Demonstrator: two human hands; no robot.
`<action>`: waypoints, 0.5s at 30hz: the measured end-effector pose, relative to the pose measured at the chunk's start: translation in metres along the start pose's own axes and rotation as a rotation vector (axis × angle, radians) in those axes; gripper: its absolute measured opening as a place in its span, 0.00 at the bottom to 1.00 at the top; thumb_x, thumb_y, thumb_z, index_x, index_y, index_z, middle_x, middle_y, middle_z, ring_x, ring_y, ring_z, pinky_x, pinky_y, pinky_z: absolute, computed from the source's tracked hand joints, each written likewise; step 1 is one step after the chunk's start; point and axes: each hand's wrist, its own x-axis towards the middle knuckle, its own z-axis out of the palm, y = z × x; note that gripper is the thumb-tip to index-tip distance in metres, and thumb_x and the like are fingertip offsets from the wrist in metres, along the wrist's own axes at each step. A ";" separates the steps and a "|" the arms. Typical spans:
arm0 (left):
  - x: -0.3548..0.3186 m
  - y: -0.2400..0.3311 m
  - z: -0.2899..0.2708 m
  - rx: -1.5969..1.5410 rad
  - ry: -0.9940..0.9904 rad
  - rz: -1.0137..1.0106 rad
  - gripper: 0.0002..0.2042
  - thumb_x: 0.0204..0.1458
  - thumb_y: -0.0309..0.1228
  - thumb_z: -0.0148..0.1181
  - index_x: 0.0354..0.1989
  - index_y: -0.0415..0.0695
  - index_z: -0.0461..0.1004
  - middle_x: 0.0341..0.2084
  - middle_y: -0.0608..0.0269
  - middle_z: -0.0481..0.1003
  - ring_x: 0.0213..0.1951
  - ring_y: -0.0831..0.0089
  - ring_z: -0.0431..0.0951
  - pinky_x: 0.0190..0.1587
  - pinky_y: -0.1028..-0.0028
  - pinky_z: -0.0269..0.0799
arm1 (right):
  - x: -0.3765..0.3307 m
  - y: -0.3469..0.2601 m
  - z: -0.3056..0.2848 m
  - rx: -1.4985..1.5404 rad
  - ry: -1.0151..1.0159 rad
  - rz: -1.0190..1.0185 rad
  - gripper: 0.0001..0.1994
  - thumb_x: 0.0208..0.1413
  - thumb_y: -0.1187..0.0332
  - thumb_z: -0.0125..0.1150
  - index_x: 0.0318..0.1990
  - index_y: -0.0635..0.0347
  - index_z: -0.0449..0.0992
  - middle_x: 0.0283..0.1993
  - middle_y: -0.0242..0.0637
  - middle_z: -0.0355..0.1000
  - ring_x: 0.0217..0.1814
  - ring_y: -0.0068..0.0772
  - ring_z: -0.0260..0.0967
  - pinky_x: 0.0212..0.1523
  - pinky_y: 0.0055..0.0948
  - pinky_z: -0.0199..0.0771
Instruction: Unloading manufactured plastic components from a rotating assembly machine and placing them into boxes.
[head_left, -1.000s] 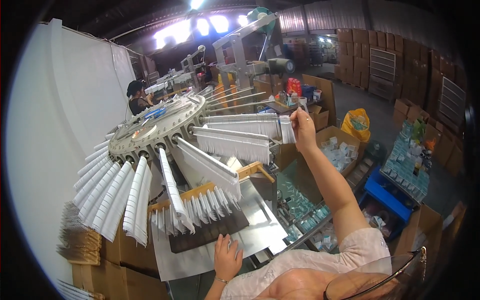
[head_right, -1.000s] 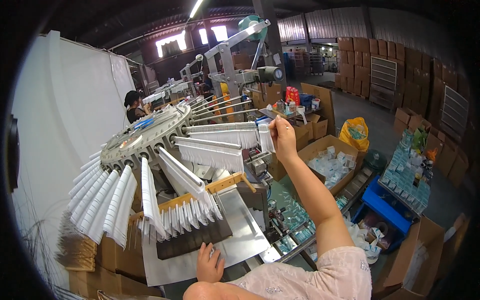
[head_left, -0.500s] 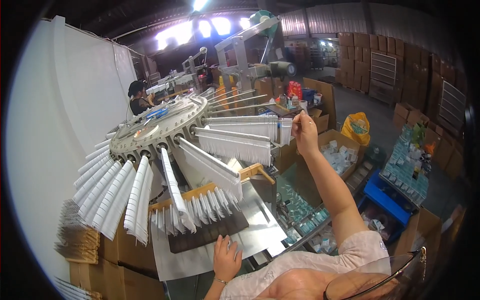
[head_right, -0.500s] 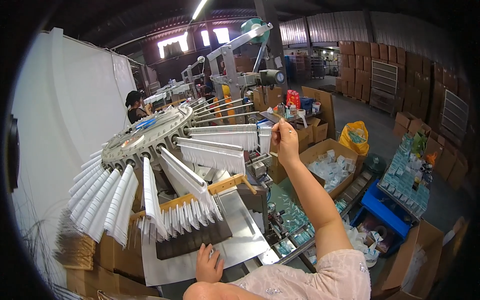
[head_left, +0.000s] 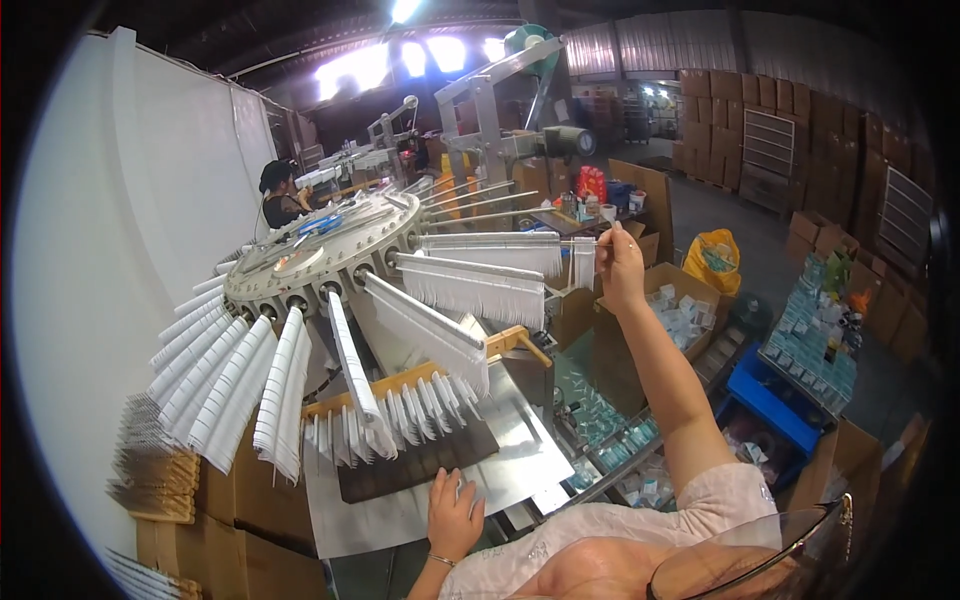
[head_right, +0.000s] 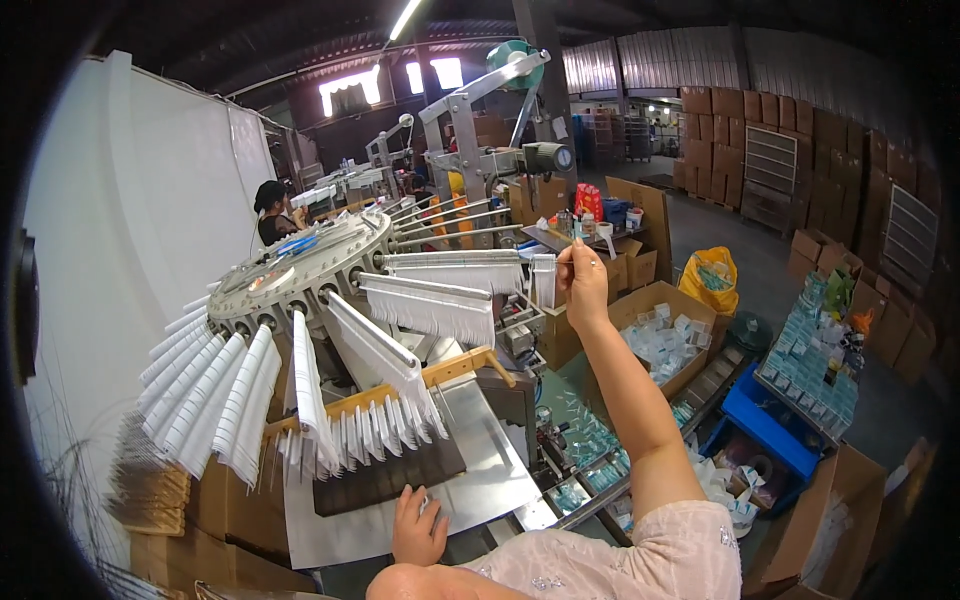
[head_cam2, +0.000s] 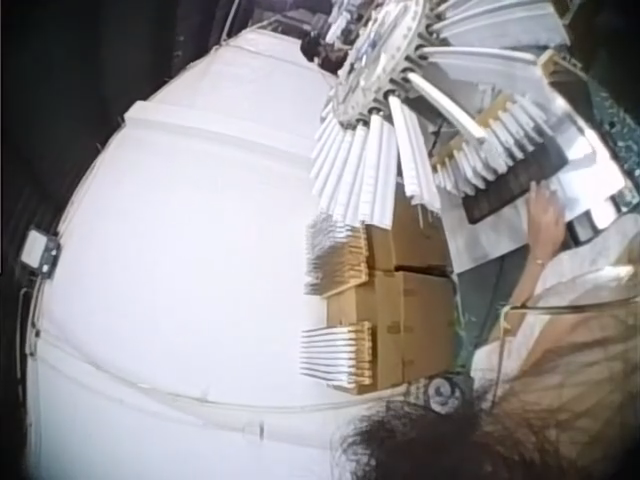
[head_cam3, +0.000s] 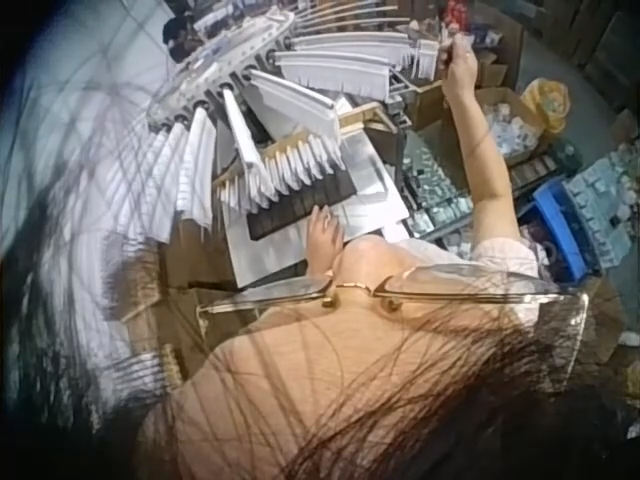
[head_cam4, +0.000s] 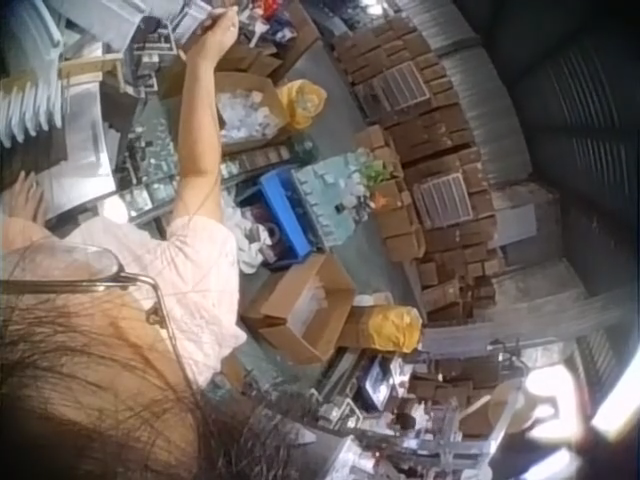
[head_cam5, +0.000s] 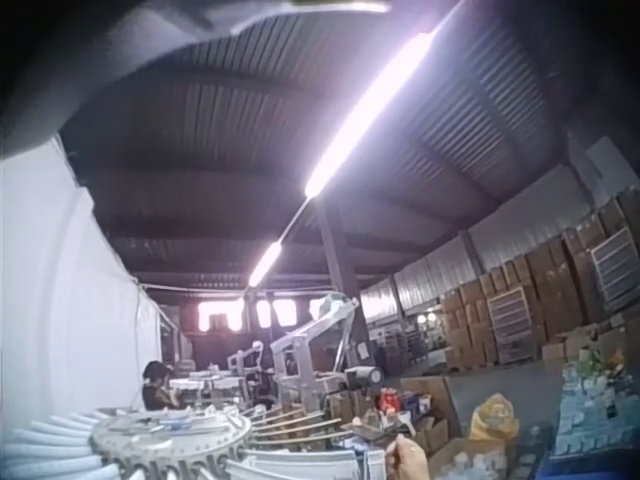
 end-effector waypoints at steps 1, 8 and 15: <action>0.000 0.000 0.000 -0.004 -0.001 -0.003 0.13 0.38 0.30 0.57 0.34 0.39 0.72 0.43 0.48 0.65 0.51 0.50 0.59 0.52 0.59 0.55 | 0.000 0.000 -0.001 -0.007 0.010 -0.002 0.14 0.56 0.58 0.43 0.23 0.55 0.65 0.16 0.25 0.57 0.15 0.16 0.52 0.16 0.16 0.52; -0.003 -0.003 0.002 -0.001 0.007 0.002 0.13 0.38 0.30 0.58 0.34 0.39 0.72 0.43 0.48 0.65 0.51 0.50 0.59 0.52 0.59 0.55 | 0.000 0.000 -0.004 -0.037 0.024 0.001 0.14 0.56 0.58 0.43 0.23 0.55 0.65 0.15 0.26 0.57 0.15 0.17 0.52 0.16 0.16 0.53; -0.003 -0.003 0.000 -0.010 0.005 0.015 0.13 0.38 0.30 0.57 0.33 0.39 0.72 0.43 0.48 0.65 0.51 0.50 0.59 0.52 0.59 0.55 | -0.002 -0.006 -0.006 -0.009 0.039 0.009 0.14 0.56 0.58 0.44 0.23 0.55 0.65 0.15 0.25 0.57 0.15 0.17 0.52 0.16 0.16 0.53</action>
